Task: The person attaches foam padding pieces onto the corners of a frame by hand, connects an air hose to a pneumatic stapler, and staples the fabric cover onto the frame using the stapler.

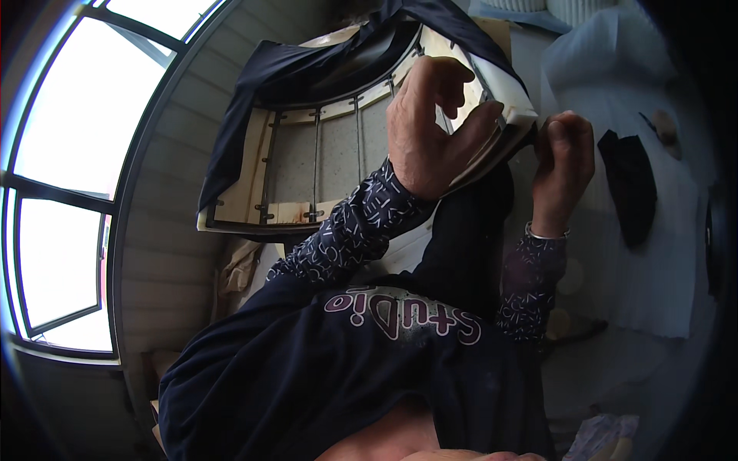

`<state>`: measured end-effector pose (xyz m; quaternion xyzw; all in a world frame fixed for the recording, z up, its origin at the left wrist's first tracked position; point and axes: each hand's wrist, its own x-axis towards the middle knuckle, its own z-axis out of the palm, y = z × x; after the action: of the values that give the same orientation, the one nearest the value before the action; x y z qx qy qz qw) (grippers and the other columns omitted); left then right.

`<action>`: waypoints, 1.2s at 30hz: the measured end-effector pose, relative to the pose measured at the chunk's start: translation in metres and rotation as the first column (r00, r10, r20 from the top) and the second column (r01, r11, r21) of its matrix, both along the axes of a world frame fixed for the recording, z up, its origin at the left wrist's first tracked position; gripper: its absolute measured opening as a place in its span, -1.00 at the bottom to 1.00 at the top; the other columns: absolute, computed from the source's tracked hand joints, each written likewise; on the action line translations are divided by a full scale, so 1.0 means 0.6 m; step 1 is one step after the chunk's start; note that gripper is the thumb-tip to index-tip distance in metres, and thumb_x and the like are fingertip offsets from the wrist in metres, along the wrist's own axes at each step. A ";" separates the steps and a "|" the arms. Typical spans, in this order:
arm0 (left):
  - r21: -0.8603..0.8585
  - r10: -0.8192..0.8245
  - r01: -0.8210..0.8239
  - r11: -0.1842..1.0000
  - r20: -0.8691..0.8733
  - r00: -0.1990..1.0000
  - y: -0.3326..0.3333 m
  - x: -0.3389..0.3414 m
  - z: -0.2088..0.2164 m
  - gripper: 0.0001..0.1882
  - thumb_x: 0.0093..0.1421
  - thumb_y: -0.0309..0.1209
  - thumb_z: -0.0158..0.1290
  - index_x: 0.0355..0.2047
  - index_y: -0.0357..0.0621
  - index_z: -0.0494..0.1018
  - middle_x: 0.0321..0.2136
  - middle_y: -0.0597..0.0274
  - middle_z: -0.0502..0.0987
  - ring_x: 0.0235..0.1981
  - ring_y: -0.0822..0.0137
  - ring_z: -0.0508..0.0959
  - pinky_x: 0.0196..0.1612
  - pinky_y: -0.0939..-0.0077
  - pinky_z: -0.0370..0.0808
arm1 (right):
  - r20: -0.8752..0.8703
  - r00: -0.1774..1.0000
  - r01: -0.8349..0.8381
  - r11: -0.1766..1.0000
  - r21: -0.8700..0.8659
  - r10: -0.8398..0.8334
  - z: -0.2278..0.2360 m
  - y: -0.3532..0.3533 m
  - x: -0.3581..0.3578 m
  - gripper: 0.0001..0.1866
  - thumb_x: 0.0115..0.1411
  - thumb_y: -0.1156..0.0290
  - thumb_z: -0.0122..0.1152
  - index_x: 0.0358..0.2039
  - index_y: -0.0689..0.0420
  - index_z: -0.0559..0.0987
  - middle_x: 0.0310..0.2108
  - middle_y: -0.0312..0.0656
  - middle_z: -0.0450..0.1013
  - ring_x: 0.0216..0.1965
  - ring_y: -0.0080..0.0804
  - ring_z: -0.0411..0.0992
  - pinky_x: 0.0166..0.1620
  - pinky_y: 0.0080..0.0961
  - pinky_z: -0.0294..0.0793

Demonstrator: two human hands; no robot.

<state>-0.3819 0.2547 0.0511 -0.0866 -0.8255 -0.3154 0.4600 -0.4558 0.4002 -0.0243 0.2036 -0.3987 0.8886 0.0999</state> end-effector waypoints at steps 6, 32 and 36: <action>-0.149 0.044 -0.045 0.988 -0.008 0.999 0.019 -0.013 -0.004 -0.40 -0.16 -0.35 0.40 -0.16 -0.22 0.33 -0.43 0.16 0.38 -0.45 0.25 0.45 -0.39 0.38 0.46 | -0.030 0.999 -0.035 0.998 0.054 0.037 0.001 -0.011 0.007 -0.81 0.21 0.36 0.28 -0.24 0.15 0.49 -0.44 -0.41 0.38 -0.50 -0.72 0.25 -0.44 -0.69 0.20; 0.310 -0.199 0.080 0.947 0.373 0.906 -0.005 0.032 -0.014 -0.60 0.36 -0.07 -0.07 -0.30 -0.21 0.41 -0.49 0.29 0.44 -0.36 0.46 0.45 -0.19 0.48 0.35 | -0.350 0.928 0.219 0.945 0.245 -0.125 -0.014 0.000 0.003 -0.86 0.13 0.52 0.33 -0.35 0.18 0.52 -0.48 -0.31 0.46 -0.45 -0.62 0.45 -0.40 -0.62 0.41; 0.263 -0.138 0.032 0.964 0.395 0.908 -0.004 0.042 -0.012 -0.60 0.35 -0.06 -0.05 -0.30 -0.21 0.40 -0.49 0.29 0.43 -0.36 0.46 0.44 -0.18 0.48 0.35 | -0.330 0.938 0.196 0.948 0.253 -0.106 -0.014 -0.006 0.004 -0.88 0.13 0.53 0.32 -0.37 0.19 0.52 -0.49 -0.31 0.45 -0.46 -0.62 0.45 -0.40 -0.62 0.41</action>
<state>-0.3568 0.2523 0.0442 0.0041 -0.8524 -0.4480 0.2696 -0.4535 0.3968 -0.0325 0.3222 -0.5147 0.7689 0.2001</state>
